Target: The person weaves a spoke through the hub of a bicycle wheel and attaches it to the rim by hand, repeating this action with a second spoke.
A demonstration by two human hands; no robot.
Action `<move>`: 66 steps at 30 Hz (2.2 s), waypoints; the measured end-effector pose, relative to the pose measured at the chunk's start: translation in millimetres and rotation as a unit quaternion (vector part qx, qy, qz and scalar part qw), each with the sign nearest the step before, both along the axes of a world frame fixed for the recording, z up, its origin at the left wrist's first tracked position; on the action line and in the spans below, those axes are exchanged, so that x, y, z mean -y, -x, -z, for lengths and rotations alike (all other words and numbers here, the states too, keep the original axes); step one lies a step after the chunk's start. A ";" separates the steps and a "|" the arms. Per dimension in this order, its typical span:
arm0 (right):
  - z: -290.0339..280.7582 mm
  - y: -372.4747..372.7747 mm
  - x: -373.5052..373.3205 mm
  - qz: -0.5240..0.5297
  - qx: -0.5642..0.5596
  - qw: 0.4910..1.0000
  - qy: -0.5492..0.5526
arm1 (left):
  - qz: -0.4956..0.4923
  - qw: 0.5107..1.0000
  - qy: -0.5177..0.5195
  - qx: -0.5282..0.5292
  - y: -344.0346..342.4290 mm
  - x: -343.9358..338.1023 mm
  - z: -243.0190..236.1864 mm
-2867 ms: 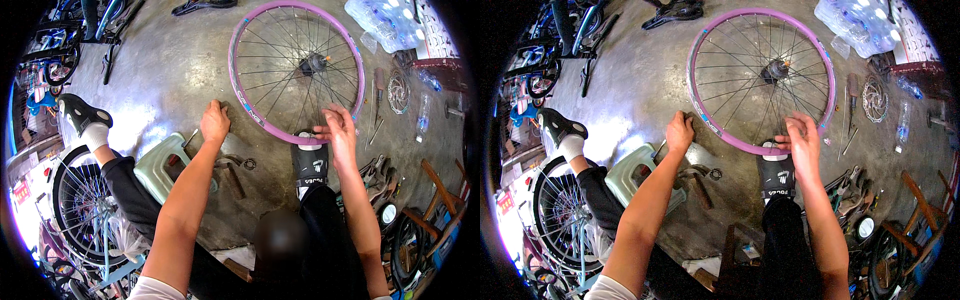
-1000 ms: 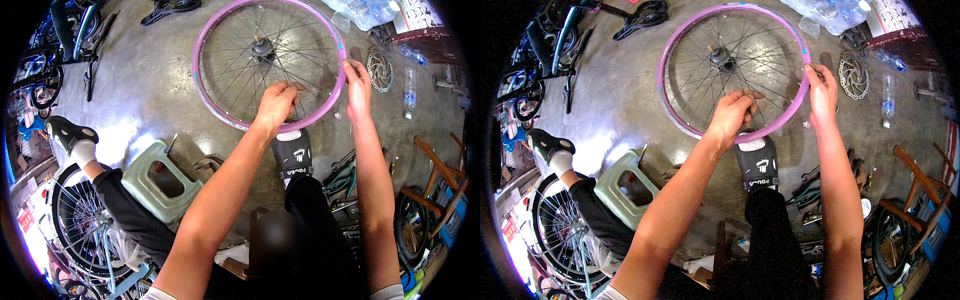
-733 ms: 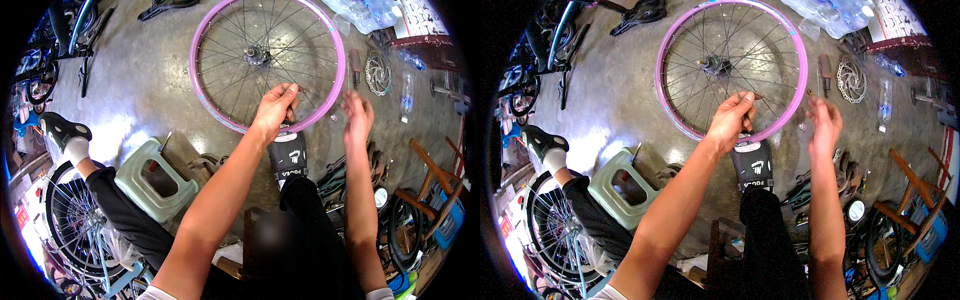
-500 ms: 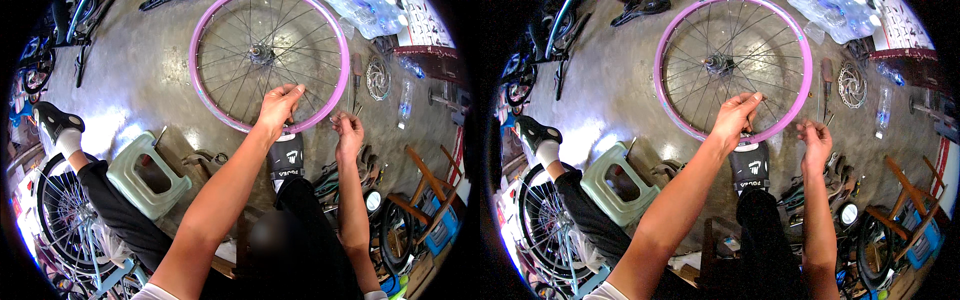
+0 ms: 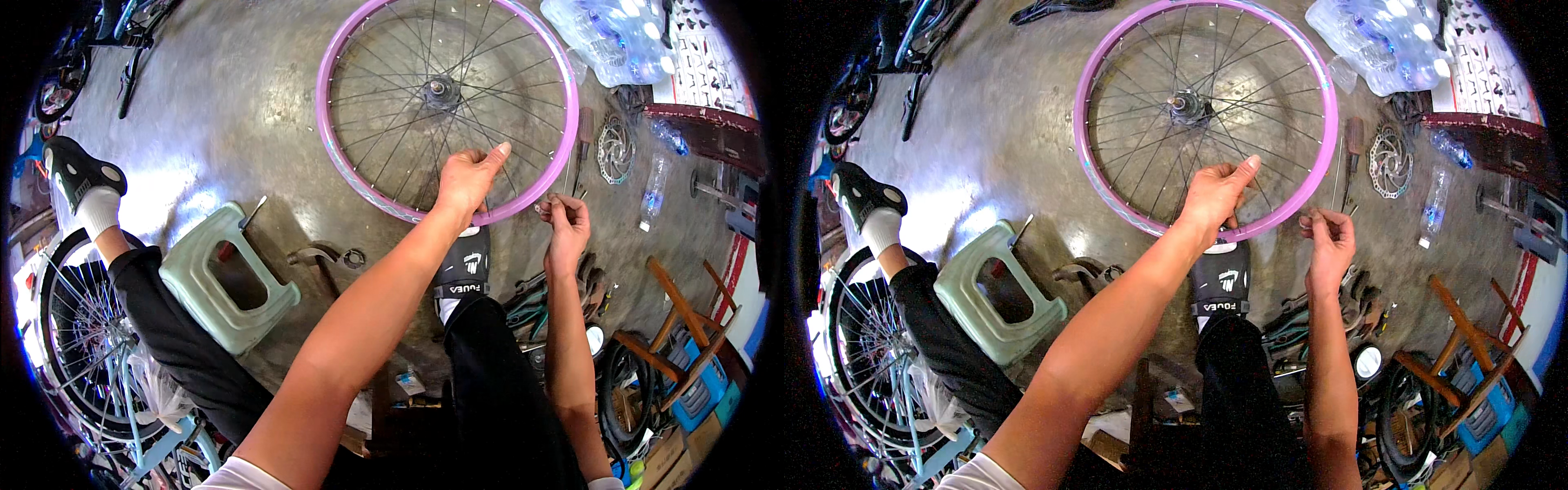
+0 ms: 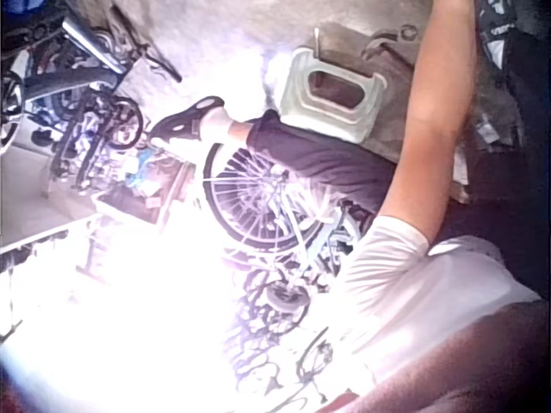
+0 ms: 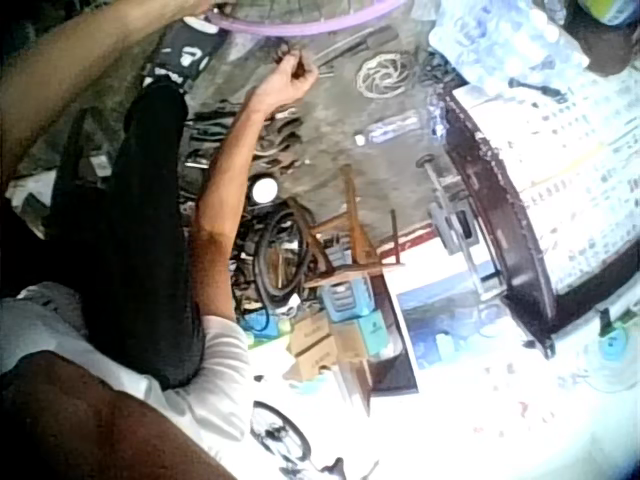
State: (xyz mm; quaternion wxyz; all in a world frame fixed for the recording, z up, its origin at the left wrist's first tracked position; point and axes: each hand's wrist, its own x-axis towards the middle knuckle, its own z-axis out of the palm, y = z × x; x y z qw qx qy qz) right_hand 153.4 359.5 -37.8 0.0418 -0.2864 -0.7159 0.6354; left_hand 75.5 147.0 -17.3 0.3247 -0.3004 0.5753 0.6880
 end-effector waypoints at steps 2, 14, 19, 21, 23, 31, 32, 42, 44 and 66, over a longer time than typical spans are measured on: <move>-1.6 2.3 -1.7 -0.007 -0.002 1.000 -0.003 | 0.004 1.000 0.009 -0.003 -1.4 -2.3 0.4; -2.5 2.4 0.8 0.005 0.015 1.000 0.003 | 0.018 1.000 0.021 -0.003 -2.1 -5.1 7.0; -6.5 2.9 5.0 0.015 -0.007 0.999 0.042 | 0.016 1.000 0.002 -0.004 -1.5 -4.0 -0.8; -10.9 6.0 9.1 0.018 -0.010 0.999 0.045 | 0.019 1.000 0.006 -0.002 -1.6 -3.2 -0.9; -12.5 8.0 10.9 0.016 -0.007 0.999 0.050 | 0.025 1.000 0.003 0.002 -1.3 -1.3 2.2; 9.0 12.6 8.8 0.001 -0.005 0.995 0.095 | 0.030 0.999 -0.010 -0.007 -2.1 1.5 3.0; 10.9 13.6 10.3 0.007 -0.006 0.994 0.109 | 0.031 0.999 -0.011 -0.006 -1.9 1.4 3.1; 0.5 16.7 10.3 -0.117 -0.034 0.992 -0.027 | 0.039 0.999 -0.009 -0.011 -1.5 4.0 3.8; 0.6 13.7 6.1 -0.153 -0.045 0.986 -0.054 | 0.037 0.999 -0.019 -0.007 -1.7 2.8 1.9; 12.5 8.6 14.5 -0.057 -0.030 0.997 0.030 | 0.049 0.998 -0.024 -0.019 -2.7 6.6 2.9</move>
